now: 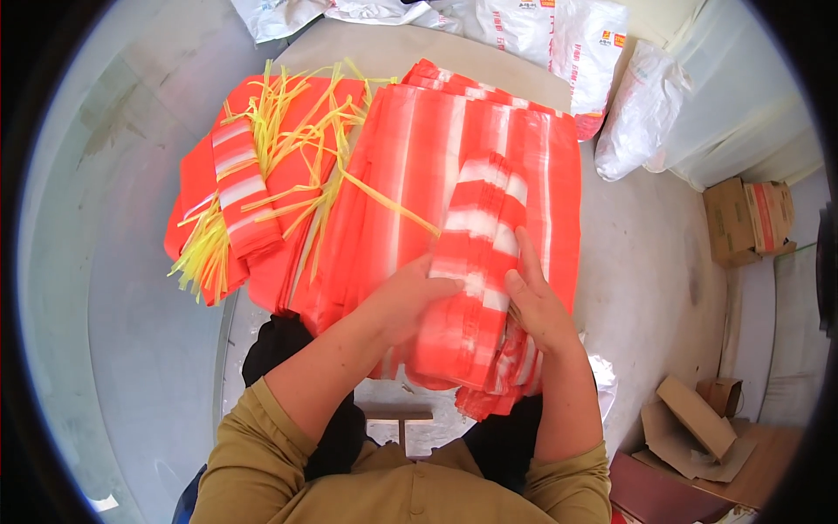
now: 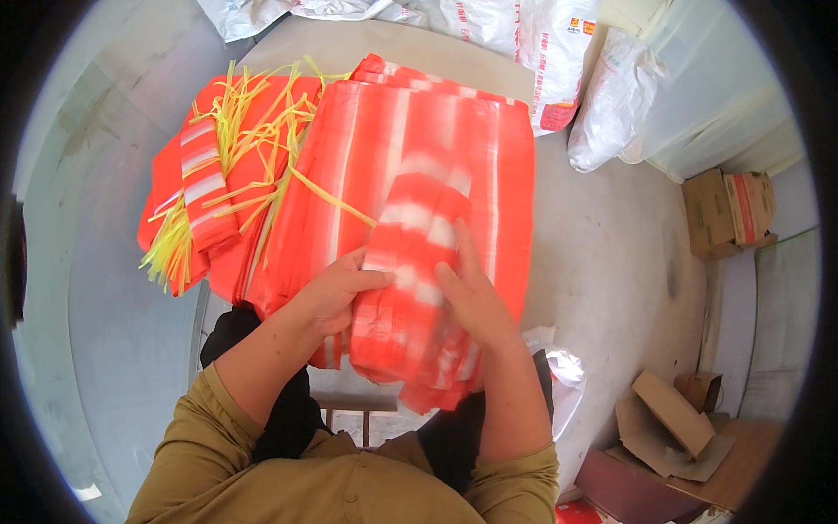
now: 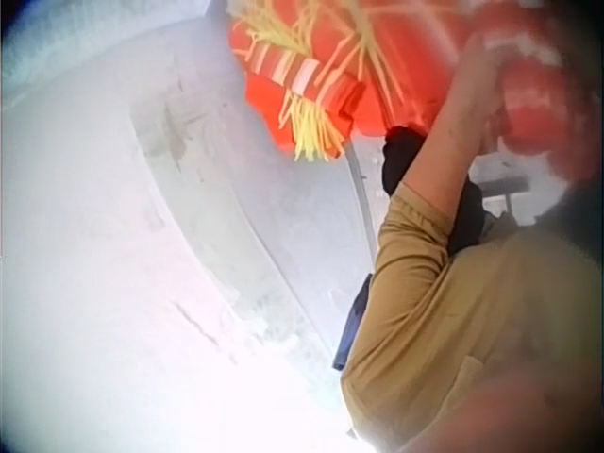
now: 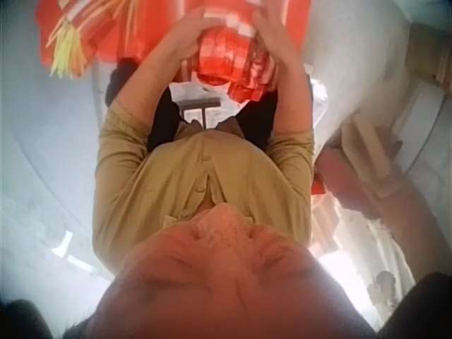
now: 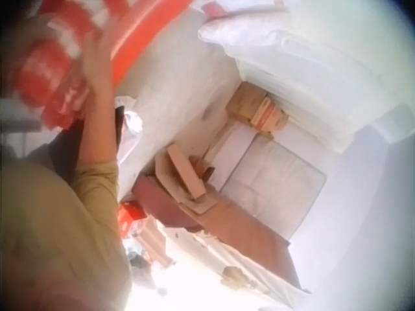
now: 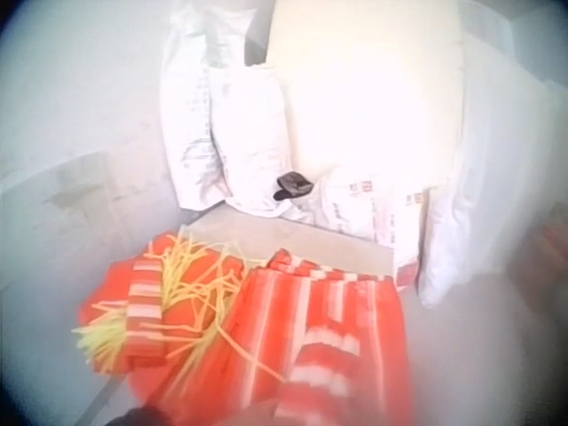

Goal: The person folds red and white striped plastic bags into neat stacks and secures them with yellow twist ties. They repeat this process, placing the finished bundles into a white sack on the floor.

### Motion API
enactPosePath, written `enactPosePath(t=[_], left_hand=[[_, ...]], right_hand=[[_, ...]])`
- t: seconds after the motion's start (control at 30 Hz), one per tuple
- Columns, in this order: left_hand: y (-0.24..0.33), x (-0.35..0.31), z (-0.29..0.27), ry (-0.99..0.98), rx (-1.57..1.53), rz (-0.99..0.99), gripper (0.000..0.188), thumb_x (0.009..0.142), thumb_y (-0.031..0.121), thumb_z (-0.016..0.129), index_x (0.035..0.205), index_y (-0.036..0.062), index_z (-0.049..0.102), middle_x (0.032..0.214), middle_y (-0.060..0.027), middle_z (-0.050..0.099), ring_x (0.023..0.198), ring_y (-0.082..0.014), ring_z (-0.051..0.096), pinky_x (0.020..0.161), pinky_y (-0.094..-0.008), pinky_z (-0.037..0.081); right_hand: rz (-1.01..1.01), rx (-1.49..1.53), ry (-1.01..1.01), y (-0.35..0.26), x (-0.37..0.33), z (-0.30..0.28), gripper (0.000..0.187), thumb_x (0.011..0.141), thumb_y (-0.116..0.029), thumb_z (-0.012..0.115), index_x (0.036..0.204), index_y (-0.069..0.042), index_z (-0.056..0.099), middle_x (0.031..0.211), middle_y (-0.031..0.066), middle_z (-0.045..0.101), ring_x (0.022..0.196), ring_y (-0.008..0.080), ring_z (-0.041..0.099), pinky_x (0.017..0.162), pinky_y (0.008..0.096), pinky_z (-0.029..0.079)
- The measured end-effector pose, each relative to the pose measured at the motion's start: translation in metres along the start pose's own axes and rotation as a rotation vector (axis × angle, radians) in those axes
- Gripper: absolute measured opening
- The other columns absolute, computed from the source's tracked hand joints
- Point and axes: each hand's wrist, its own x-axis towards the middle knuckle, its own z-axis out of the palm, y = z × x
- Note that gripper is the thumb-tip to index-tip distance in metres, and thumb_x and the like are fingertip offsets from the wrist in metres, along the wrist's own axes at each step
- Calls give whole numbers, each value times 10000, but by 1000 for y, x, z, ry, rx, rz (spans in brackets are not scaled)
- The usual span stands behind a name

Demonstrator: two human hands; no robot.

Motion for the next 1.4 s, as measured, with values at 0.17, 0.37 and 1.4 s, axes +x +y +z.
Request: enactPosePath(t=[0.17,0.37,1.4], left_hand=[[-9,8,0,86,253,107,676,947,25,672,1558,3,385,1436,-152,605,1267,-266,647,1059,-398,539],[4,-1,15,265,1005,276,926,861,122,757,1636,26,259,1514,-215,496,1387,-331,532,1120,-426,472],[4,-6,4,284,1621,690,663,826,200,835,1433,58,609,1370,-204,576,1168,-353,637,1012,-445,529]], right_hand=[[-177,-16,51,23,2,-15,724,1061,-164,606,1692,-140,252,933,8,645,785,123,597,710,301,507],[-146,-554,164,2,-19,-54,294,996,-109,656,1268,-9,705,884,77,707,800,133,635,752,313,516],[-792,-942,566,-7,4,3,197,913,-39,723,1110,-45,738,1060,144,751,959,336,719,813,413,589]])
